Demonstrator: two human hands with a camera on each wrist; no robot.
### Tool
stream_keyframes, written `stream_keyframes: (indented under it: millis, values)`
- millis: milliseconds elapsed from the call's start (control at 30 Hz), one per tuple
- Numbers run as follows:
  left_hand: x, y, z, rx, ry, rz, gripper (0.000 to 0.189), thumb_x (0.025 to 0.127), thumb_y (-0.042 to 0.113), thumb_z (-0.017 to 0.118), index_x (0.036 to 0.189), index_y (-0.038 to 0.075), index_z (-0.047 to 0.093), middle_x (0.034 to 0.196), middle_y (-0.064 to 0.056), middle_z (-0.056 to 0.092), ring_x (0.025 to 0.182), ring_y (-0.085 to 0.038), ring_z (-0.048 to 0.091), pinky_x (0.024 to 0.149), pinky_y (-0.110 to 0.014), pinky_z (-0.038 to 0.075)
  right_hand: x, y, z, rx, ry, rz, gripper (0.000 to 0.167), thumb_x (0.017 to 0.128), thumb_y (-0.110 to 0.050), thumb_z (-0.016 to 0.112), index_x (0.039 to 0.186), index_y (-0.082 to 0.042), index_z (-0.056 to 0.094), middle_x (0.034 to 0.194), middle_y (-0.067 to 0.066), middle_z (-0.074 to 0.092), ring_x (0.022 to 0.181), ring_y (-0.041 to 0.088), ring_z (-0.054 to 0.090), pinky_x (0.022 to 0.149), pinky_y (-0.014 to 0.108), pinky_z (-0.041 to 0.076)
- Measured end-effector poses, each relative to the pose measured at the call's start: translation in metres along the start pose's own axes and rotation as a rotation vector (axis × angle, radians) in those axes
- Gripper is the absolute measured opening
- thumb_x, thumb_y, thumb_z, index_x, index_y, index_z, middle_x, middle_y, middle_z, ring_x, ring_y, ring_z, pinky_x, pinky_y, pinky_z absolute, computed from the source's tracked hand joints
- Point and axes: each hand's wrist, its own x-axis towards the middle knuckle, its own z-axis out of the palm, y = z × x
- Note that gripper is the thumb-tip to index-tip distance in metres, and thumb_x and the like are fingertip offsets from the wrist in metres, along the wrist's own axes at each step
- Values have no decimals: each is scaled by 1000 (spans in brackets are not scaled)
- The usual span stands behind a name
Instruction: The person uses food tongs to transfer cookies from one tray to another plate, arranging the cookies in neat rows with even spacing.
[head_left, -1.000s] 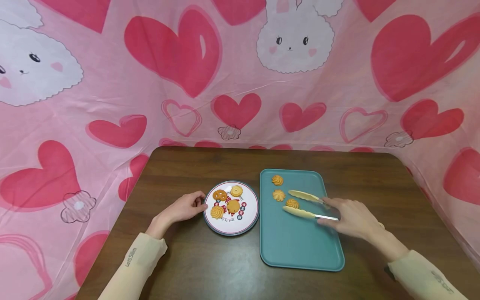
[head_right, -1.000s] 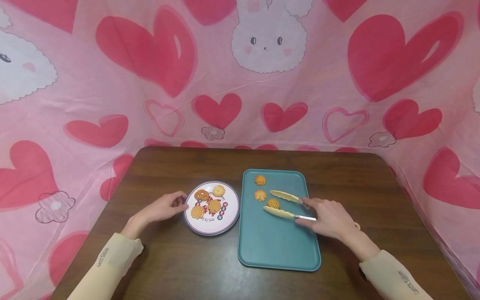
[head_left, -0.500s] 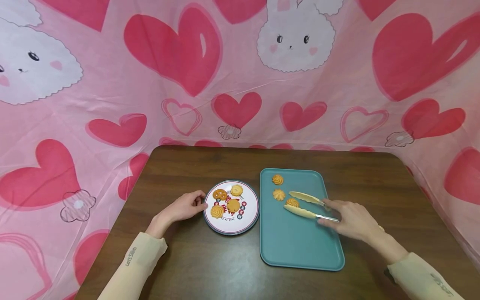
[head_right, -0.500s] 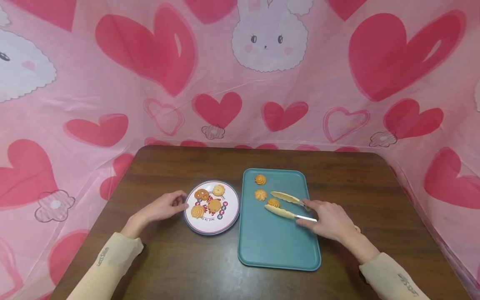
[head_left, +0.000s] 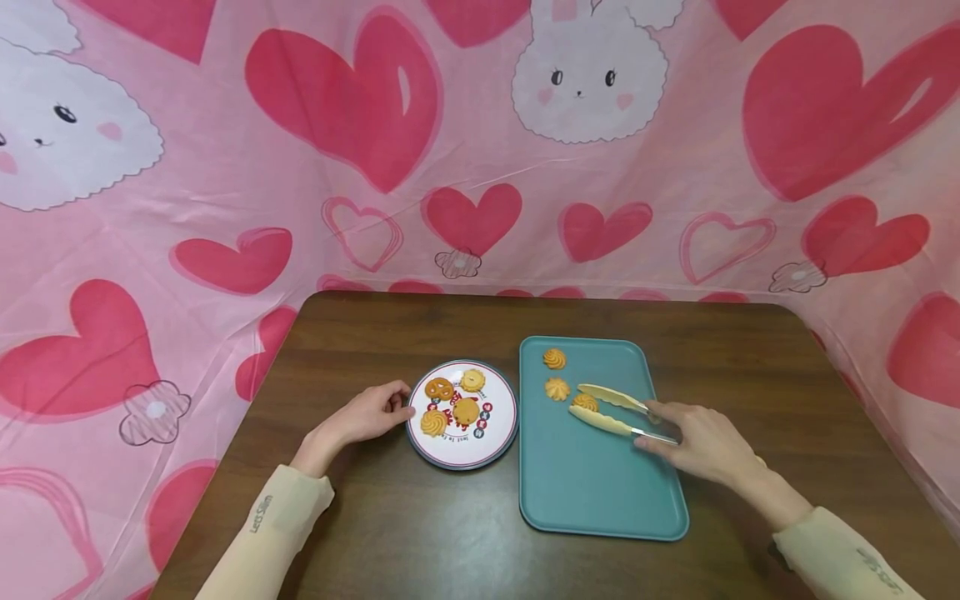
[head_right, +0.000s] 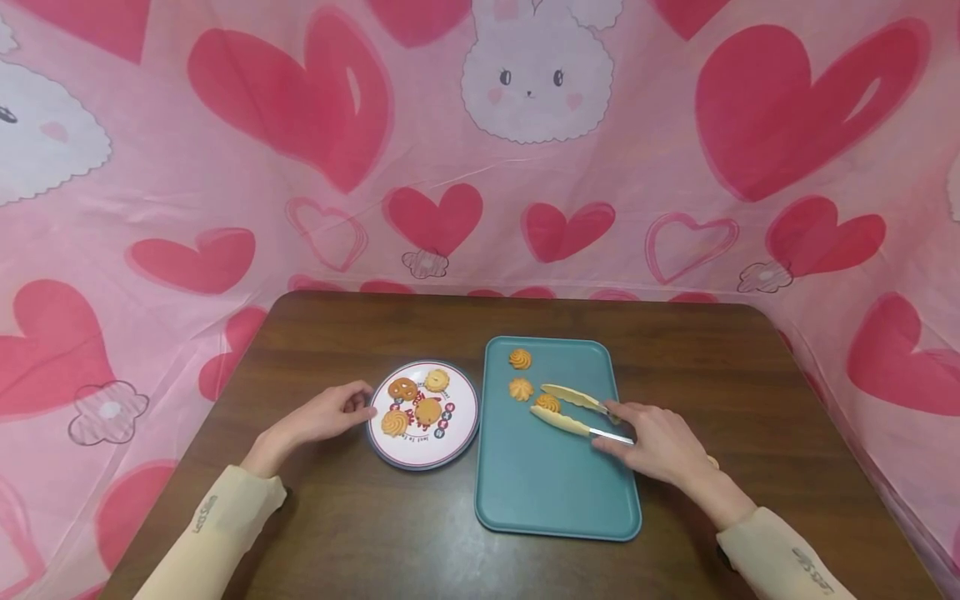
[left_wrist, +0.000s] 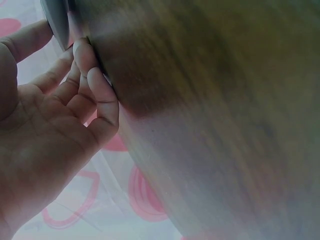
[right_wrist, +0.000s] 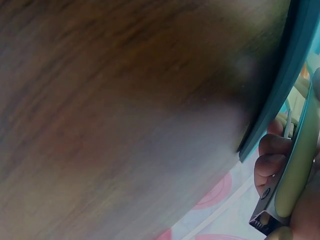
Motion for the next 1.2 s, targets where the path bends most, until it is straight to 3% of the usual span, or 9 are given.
stream_keyframes:
  millis: [833,1033,1200]
  values:
    - [0,-1,0,4,4,10,34,95,25,69,121,6,60,85,-3,54,77,-18,51,67,-34,42,-1,0,1,13,-1,6,72,84,-60,71,126,-2,67,112,15,71,93,29,69,76,52,53]
    - [1,-2,1,6,5,9,33,95,25,69,121,6,60,85,-3,54,78,-18,51,68,-34,43,0,1,0,1,11,1,71,84,-59,71,126,-2,68,111,14,72,87,23,68,73,49,53]
    - [1,-3,2,6,7,12,33,95,26,69,121,7,61,85,-3,54,77,-18,50,67,-34,42,2,-2,-5,-10,12,3,71,84,-60,72,125,-2,68,108,12,72,74,12,58,67,42,51]
